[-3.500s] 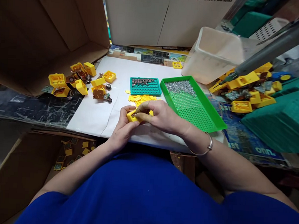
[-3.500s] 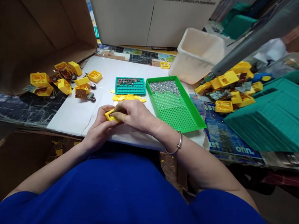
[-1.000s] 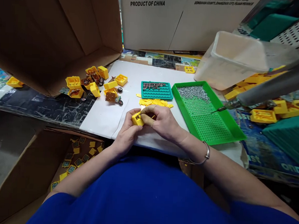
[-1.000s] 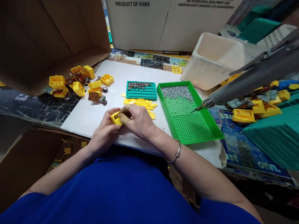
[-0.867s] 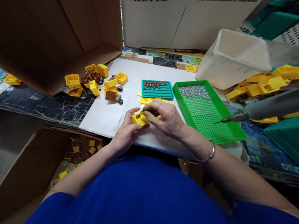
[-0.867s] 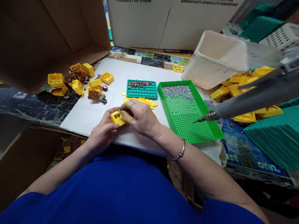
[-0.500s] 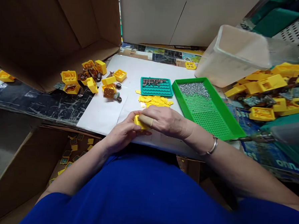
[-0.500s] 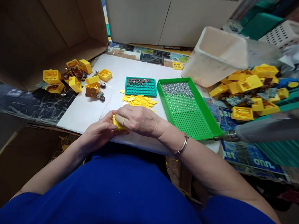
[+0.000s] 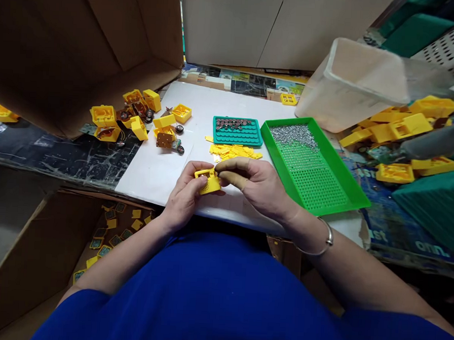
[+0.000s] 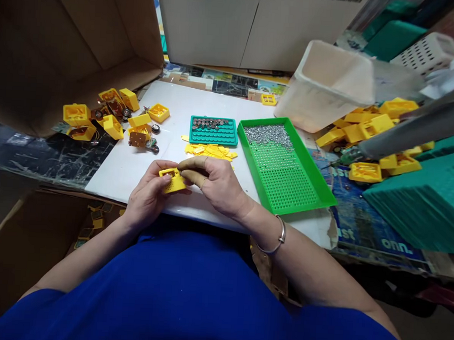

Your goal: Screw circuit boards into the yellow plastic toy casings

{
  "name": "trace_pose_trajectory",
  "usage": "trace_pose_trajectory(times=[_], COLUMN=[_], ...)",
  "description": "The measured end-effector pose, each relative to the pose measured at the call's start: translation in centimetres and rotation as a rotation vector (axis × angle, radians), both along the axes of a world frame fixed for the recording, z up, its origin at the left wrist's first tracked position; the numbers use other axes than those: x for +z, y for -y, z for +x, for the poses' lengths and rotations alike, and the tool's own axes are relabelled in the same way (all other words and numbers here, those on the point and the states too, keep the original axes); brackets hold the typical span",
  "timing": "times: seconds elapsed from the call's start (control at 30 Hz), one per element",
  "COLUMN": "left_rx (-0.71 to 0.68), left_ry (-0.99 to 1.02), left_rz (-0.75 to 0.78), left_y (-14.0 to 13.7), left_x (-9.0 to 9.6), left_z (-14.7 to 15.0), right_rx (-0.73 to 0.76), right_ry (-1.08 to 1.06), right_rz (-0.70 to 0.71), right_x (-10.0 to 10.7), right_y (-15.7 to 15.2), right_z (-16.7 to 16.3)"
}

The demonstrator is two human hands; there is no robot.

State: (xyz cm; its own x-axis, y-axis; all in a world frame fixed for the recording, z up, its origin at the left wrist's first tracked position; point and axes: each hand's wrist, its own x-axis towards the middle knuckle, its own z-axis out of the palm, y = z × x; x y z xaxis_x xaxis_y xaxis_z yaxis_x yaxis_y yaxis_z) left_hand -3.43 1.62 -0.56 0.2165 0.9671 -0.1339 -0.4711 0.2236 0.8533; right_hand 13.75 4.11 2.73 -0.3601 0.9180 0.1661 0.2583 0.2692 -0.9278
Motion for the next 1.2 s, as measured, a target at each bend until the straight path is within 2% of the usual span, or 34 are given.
trace_pose_trajectory(times=[0.07, 0.2, 0.27, 0.6, 0.77, 1.03, 1.2], left_rx=[0.005, 0.012, 0.021, -0.104, -0.062, -0.061, -0.074], left_ry=[-0.002, -0.029, -0.019, 0.035, 0.019, 0.059, -0.013], left_rz=[0.005, -0.04, -0.044, -0.115, -0.134, -0.089, 0.009], left_y=[0.1, 0.2, 0.2, -0.3, -0.6, 0.0, 0.2], left_x=[-0.1, 0.1, 0.1, 0.6, 0.4, 0.3, -0.6], left_z=[0.0, 0.2, 0.4, 0.6, 0.6, 0.9, 0.8], right_rx=[0.012, 0.037, 0.026, -0.05, -0.062, -0.093, -0.057], right_ry=[-0.024, -0.002, -0.022, -0.126, -0.141, -0.166, -0.12], right_rz=[-0.012, 0.173, 0.222, 0.134, 0.148, 0.079, 0.108], right_x=[-0.1, -0.5, -0.7, -1.0, -1.2, -1.2, -1.5], right_y=[0.2, 0.4, 0.5, 0.8, 0.7, 0.7, 0.5], right_z=[0.0, 0.0, -0.2, -0.8, -0.7, -0.7, -0.7])
